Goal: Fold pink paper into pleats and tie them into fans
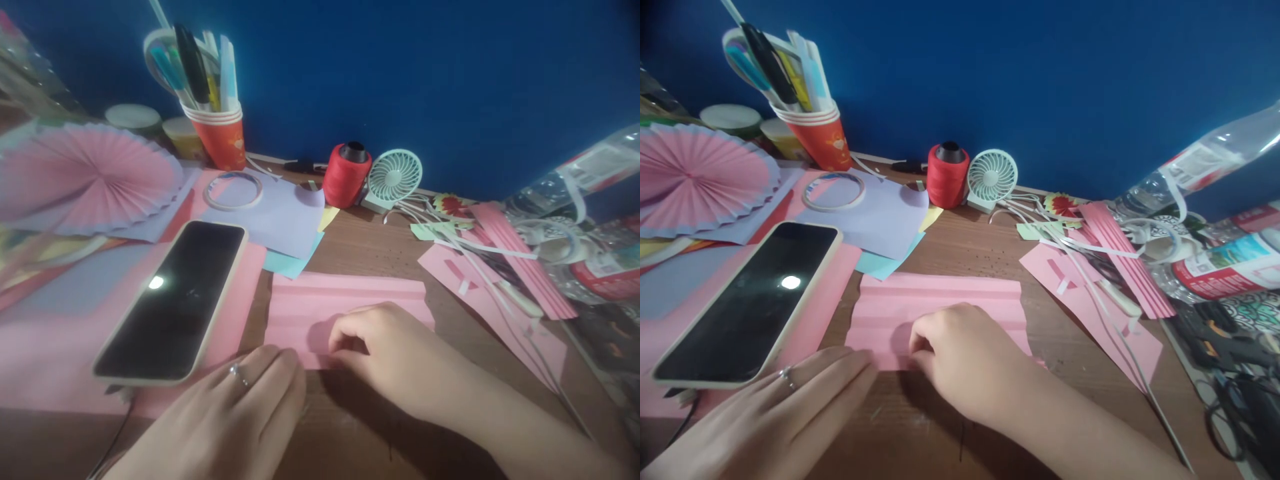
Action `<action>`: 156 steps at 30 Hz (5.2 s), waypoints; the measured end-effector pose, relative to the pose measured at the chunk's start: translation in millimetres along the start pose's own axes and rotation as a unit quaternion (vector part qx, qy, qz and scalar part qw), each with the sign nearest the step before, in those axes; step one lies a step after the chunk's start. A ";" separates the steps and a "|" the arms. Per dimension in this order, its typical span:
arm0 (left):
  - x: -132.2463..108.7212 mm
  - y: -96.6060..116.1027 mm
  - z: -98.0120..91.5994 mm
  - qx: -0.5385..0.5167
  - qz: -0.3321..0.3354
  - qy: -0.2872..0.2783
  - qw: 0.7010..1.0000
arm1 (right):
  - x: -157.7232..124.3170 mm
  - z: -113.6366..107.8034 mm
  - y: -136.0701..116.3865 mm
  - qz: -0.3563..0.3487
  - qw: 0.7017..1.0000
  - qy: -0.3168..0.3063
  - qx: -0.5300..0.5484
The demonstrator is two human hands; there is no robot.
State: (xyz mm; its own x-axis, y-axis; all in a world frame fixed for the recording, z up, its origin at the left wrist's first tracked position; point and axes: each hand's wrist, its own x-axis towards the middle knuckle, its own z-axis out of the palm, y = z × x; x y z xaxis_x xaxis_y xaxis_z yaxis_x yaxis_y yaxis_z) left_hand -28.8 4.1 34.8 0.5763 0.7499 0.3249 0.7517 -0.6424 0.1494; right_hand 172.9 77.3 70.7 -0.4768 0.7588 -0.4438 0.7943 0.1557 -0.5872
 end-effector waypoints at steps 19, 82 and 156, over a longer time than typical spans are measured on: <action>20.8 7.4 -7.8 0.109 0.051 -0.145 0.982 | 9.9 -4.4 5.7 -0.049 0.998 -0.012 -0.044; 28.7 11.5 -12.4 0.143 0.085 -0.189 0.968 | -7.0 -32.4 26.0 -0.010 0.992 -0.032 -0.124; 72.8 29.2 3.5 0.056 0.120 -0.205 0.970 | -37.5 -57.6 34.9 0.119 0.930 -0.128 -0.322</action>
State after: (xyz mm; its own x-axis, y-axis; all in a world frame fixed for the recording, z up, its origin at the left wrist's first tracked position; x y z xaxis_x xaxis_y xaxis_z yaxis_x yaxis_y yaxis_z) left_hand 36.2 40.5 59.6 0.8006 0.5957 -0.0649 0.5972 -0.8020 0.0060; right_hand 240.2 90.6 105.8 -0.2673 0.6571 -0.7048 0.9102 0.4122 0.0391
